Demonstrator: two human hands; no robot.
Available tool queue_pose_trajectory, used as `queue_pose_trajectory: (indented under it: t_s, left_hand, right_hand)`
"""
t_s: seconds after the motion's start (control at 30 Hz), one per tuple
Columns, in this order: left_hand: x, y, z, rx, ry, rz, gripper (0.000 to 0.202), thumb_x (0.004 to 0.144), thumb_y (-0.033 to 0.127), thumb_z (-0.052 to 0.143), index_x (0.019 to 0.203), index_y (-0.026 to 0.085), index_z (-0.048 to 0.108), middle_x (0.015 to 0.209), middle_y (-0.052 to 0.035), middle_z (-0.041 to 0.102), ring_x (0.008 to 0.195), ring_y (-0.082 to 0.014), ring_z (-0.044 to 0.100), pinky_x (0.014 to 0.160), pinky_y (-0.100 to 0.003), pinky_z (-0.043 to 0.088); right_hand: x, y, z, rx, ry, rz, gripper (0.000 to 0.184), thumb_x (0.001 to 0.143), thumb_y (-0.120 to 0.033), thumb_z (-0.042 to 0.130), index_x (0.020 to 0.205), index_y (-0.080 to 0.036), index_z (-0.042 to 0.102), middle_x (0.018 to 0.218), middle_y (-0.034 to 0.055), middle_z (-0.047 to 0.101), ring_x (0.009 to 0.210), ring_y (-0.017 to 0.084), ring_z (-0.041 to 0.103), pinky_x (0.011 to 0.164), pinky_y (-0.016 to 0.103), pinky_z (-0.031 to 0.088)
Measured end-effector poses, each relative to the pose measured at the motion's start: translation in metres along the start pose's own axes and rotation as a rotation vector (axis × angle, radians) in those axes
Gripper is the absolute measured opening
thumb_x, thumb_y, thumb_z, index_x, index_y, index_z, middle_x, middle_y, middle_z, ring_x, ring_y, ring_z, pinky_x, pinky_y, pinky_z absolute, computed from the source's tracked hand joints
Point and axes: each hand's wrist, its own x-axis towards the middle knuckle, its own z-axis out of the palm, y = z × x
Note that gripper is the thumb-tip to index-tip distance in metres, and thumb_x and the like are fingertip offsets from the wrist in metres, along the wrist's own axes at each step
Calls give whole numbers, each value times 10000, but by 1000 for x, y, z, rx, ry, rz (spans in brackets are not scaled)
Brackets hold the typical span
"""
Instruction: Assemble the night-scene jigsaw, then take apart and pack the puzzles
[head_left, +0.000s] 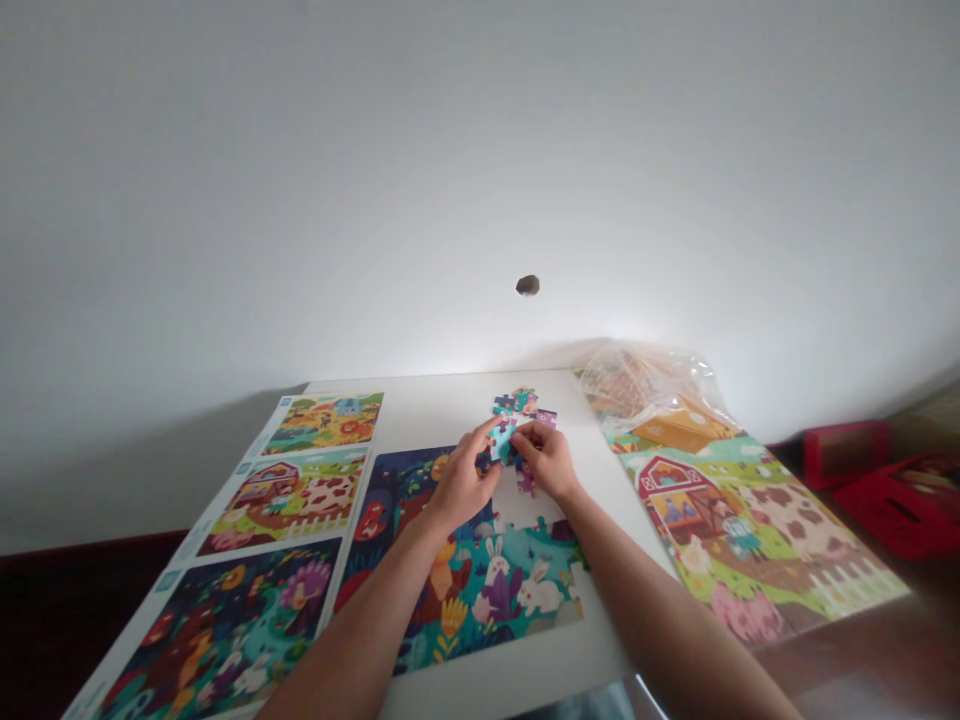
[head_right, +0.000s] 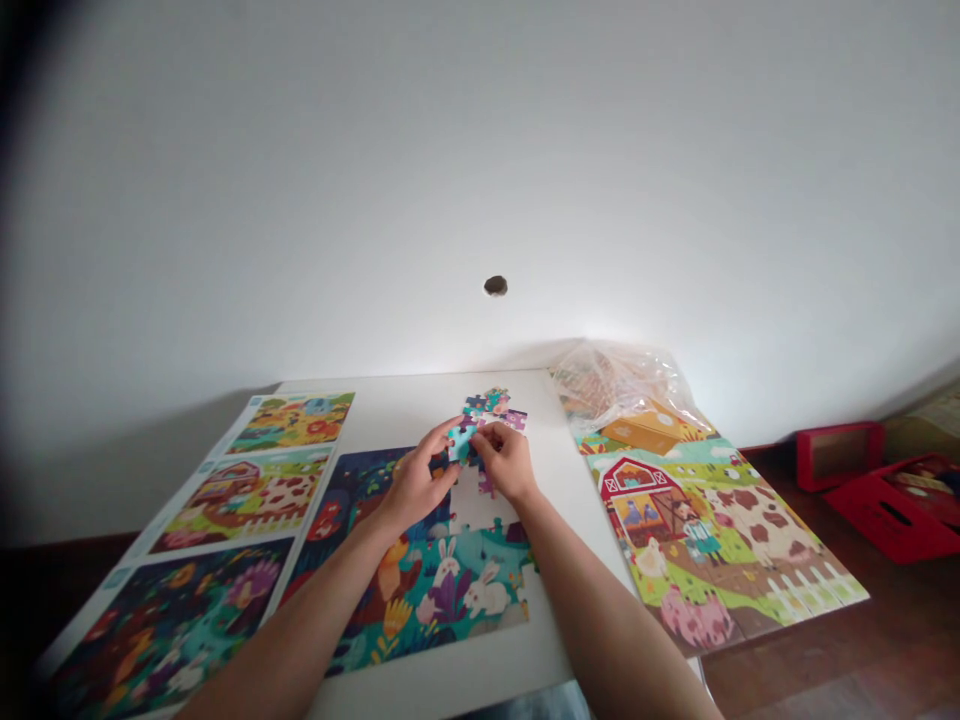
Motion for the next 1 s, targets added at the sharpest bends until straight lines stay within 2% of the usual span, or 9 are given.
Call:
queue_pose_trajectory:
  t_s: [0.07,0.3,0.77,0.9,1.0]
  left_hand:
    - [-1,0,-2,-24,12,-6,619,805,120,564,1396,243,429,1172,-78,629,1069,-210,610,958,-345,477]
    - [1,-11,-3,-28,86,-36,431,885,233,538,1315,237,522,930,-43,654,892,-180,625,868,-311,483]
    - [1,-11,-4,-69,89,-32,410,900,250,527,1309,225,527,919,-40,653,873,-172,622,853,-287,481]
    - [2,-11,-6,-56,75,-20,391,911,238,503,1300,231,546,968,-49,668,885,-175,630,864,-296,487]
    - [3,-11,-6,-61,42,29,365,929,224,466,1275,247,581,1127,-67,660,1035,-192,614,954,-314,456]
  right_hand:
    - [1,-3,1,-4,33,-13,233,816,-391,582,778,-165,624,621,-28,539,551,100,433,539,217,356]
    - [-3,-11,-1,-19,61,6,222,813,-385,590,795,-169,637,623,-20,573,533,106,440,524,220,360]
    - [-3,-15,-2,-26,30,5,244,823,-393,570,785,-164,643,635,-1,606,535,115,474,523,225,368]
    - [-3,-14,-2,19,34,17,288,822,-401,586,972,-168,664,674,5,634,533,117,483,514,225,376]
    - [-3,-14,-2,59,8,-4,343,813,-387,616,1094,-194,648,732,-2,644,524,100,459,502,217,366]
